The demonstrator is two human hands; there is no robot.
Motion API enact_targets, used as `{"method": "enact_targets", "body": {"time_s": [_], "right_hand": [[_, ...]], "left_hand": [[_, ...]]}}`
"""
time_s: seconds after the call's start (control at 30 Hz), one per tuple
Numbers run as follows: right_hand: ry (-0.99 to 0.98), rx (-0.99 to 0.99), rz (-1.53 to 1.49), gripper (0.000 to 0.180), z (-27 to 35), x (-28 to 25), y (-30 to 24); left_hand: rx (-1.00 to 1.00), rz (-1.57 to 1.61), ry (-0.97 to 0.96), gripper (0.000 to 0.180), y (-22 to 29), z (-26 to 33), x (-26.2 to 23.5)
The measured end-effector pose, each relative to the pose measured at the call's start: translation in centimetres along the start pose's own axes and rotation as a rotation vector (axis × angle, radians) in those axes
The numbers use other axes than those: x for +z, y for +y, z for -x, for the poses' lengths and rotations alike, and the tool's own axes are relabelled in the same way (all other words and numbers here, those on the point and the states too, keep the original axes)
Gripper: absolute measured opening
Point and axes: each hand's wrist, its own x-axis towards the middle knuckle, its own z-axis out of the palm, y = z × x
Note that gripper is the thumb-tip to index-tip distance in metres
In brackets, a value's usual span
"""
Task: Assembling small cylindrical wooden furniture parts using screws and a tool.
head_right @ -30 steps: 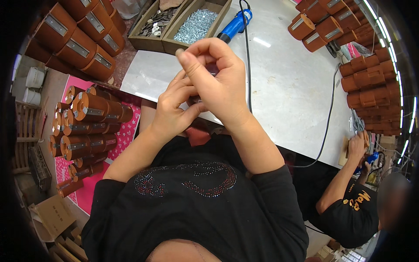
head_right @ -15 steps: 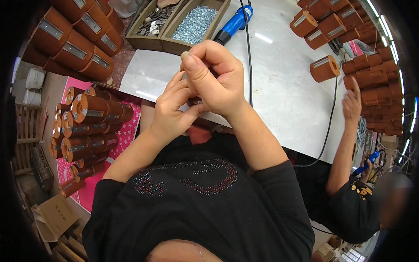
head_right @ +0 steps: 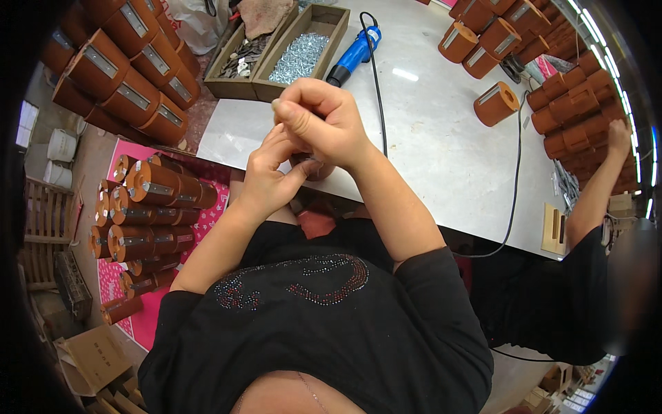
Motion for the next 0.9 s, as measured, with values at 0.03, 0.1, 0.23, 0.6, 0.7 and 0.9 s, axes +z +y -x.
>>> {"method": "enact_targets", "body": {"time_s": [0.03, 0.1, 0.23, 0.6, 0.7, 0.9], "right_hand": [[0.007, 0.014, -0.098, 0.016, 0.1, -0.4, -0.1], [0.021, 0.021, -0.222, 0.016, 0.3, -0.8, -0.3], [0.033, 0.003, -0.269, 0.014, 0.7, -0.6, -0.6], [0.175, -0.316, 0.093, 0.008, 1.5, 0.2, -5.2], [0.225, -0.360, 0.058, 0.013, 2.4, -2.0, -5.2], [0.346, -0.264, -0.079, 0.017, 2.6, -1.4, -3.9]], "left_hand": [[0.016, -0.002, -0.009, 0.014, -0.1, 0.0, 0.0], [0.040, -0.006, -0.022, 0.014, -0.1, 0.0, 0.0], [0.045, -0.017, -0.079, 0.016, -0.2, -0.1, 0.0], [0.144, -0.231, -0.151, 0.032, -0.5, -0.4, -0.5], [0.068, -0.289, -0.287, 0.026, -0.2, -1.3, -3.9], [-0.007, -0.359, -0.153, 0.024, 1.5, -1.0, -2.0]]}}
